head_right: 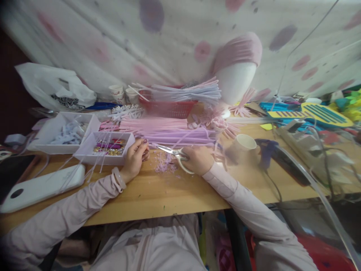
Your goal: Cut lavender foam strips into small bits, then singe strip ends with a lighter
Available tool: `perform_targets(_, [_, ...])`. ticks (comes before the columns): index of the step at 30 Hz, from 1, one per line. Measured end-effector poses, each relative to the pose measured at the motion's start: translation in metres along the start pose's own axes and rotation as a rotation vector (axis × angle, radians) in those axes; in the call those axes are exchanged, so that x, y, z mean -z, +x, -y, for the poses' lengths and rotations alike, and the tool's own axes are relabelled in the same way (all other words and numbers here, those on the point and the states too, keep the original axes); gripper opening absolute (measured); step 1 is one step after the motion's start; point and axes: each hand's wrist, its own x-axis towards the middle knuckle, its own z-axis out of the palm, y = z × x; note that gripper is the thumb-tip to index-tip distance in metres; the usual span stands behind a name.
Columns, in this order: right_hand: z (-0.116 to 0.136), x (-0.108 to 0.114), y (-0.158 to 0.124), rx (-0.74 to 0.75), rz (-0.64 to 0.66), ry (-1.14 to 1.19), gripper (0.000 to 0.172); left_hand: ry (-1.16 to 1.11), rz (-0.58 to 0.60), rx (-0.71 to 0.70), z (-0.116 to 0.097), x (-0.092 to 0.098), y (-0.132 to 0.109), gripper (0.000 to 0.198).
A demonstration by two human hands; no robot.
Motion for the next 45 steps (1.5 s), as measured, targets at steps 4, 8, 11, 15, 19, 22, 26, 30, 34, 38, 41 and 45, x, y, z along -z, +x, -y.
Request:
perform_targets(4, [-0.002, 0.003, 0.001, -0.015, -0.038, -0.015, 0.026, 0.018, -0.010, 0.004, 0.001, 0.001, 0.000, 0.032])
perform_targets(8, [-0.001, 0.003, 0.002, 0.061, -0.035, -0.074, 0.026, 0.172, -0.010, -0.036, 0.001, 0.003, -0.002, 0.031])
perform_targets(11, [-0.001, 0.001, 0.003, 0.119, -0.024, -0.089, 0.025, 0.339, -0.011, -0.093, -0.003, 0.003, -0.005, 0.031])
perform_targets(15, [-0.002, -0.001, 0.004, 0.095, -0.014, -0.005, 0.020, 0.396, -0.036, -0.131, -0.004, 0.004, -0.006, 0.032])
perform_targets(19, [-0.006, -0.002, 0.004, -0.012, -0.066, 0.112, 0.021, 0.401, -0.090, -0.134, -0.001, 0.006, -0.002, 0.031])
perform_targets(22, [-0.008, -0.003, 0.004, -0.034, -0.106, 0.232, 0.024, 0.394, -0.065, -0.122, 0.000, 0.007, 0.001, 0.029])
perform_targets(26, [-0.009, -0.002, 0.003, -0.024, -0.095, 0.441, 0.022, 0.345, -0.052, -0.086, -0.001, 0.006, 0.003, 0.030])
perform_targets(30, [-0.008, -0.001, 0.001, -0.005, -0.109, 0.616, 0.020, 0.276, -0.067, -0.063, 0.000, 0.006, 0.005, 0.031])
perform_targets(34, [-0.010, -0.001, 0.002, -0.013, -0.124, 0.662, 0.020, 0.172, -0.041, -0.007, 0.003, 0.006, 0.007, 0.034])
perform_targets(38, [-0.017, -0.001, 0.005, -0.021, -0.092, 0.650, 0.020, 0.008, 0.025, 0.096, 0.003, 0.001, 0.006, 0.035])
perform_targets(41, [-0.024, -0.002, 0.007, -0.030, -0.067, 0.638, 0.021, -0.135, 0.058, 0.223, 0.002, -0.003, 0.003, 0.036])
perform_targets(45, [-0.027, -0.005, 0.007, -0.014, -0.043, 0.630, 0.022, -0.160, 0.005, 0.248, 0.002, -0.003, 0.003, 0.036])
